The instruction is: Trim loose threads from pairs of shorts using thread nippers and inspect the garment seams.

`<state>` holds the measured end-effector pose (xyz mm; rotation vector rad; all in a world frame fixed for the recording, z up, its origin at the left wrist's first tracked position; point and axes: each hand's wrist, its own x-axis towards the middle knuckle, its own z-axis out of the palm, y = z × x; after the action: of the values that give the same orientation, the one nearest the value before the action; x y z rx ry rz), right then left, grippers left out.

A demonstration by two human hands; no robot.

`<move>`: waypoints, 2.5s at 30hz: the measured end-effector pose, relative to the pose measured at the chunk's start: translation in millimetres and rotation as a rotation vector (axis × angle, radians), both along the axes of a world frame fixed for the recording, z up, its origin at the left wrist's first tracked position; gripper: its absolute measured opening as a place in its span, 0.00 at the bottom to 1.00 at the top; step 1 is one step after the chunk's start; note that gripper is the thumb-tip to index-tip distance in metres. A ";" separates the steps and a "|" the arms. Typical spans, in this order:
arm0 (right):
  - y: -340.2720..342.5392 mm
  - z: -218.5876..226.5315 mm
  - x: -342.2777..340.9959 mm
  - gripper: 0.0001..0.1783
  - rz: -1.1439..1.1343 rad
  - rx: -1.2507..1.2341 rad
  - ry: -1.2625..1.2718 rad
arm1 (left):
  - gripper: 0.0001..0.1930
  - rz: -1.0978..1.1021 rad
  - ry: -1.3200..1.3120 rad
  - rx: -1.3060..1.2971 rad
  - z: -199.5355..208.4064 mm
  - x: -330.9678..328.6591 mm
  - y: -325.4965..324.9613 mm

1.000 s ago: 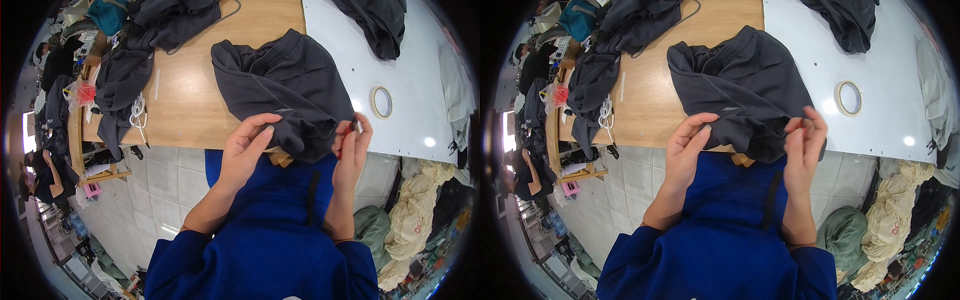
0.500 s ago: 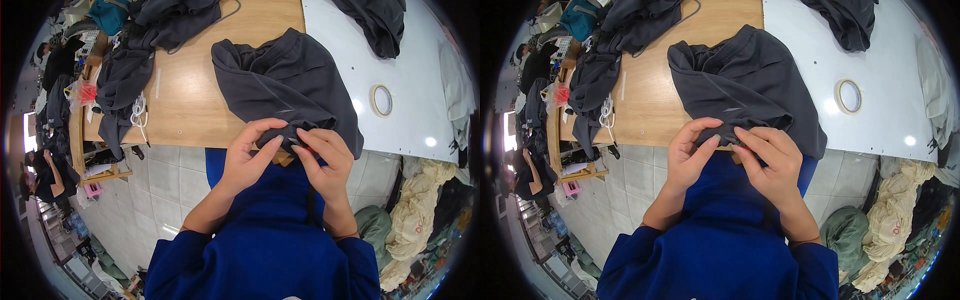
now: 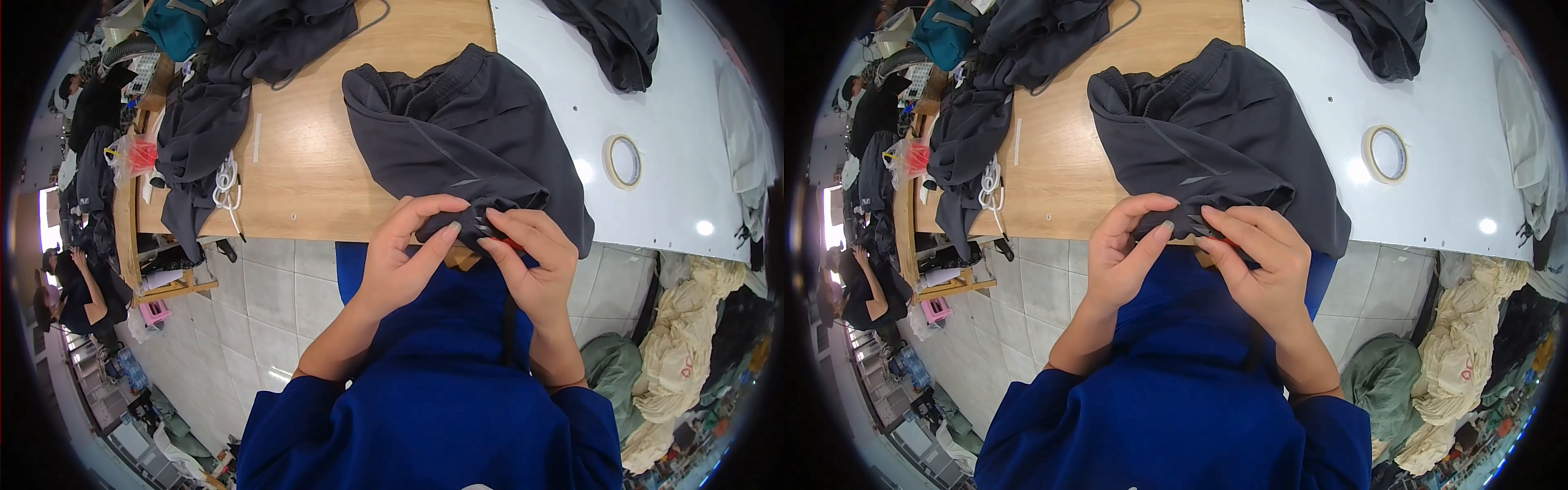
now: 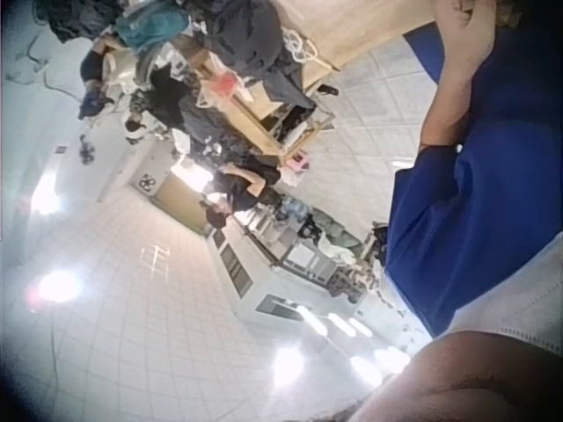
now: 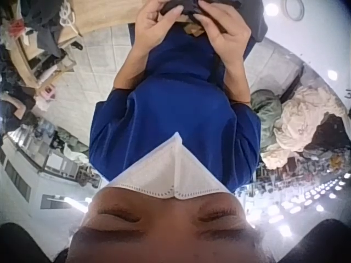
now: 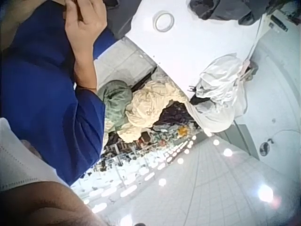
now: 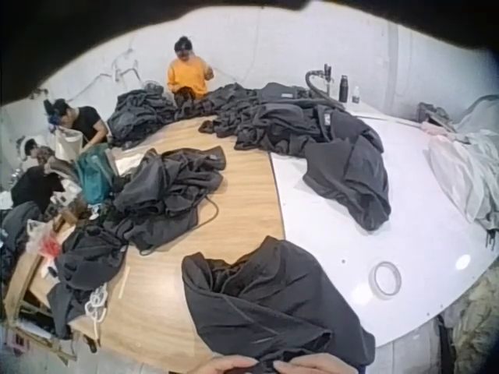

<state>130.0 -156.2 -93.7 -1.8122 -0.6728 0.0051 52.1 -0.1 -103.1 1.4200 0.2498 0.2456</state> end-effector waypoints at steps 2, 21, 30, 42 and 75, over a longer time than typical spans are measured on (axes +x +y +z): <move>0.2 -0.1 1.1 0.16 0.012 0.002 0.000 | 0.13 -0.015 0.009 0.005 -0.9 -0.6 0.6; 2.6 -15.6 6.8 0.06 -0.152 0.491 0.591 | 0.11 -0.079 -0.063 0.456 5.9 -3.9 9.4; 0.3 -15.3 2.7 0.25 0.249 0.007 0.329 | 0.10 0.124 -0.203 0.630 -3.6 -5.6 13.4; 5.0 -10.2 -12.7 0.23 0.120 0.303 0.329 | 0.09 -0.025 -0.153 -0.477 -7.2 -3.6 0.6; 0.4 -2.0 0.6 0.19 -0.029 -0.065 -0.290 | 0.46 0.090 -0.267 -0.292 -2.4 1.0 -6.3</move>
<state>130.6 -155.8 -95.7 -1.9042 -0.8580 -0.2616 53.1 -6.4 -105.5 1.0744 0.1228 0.4502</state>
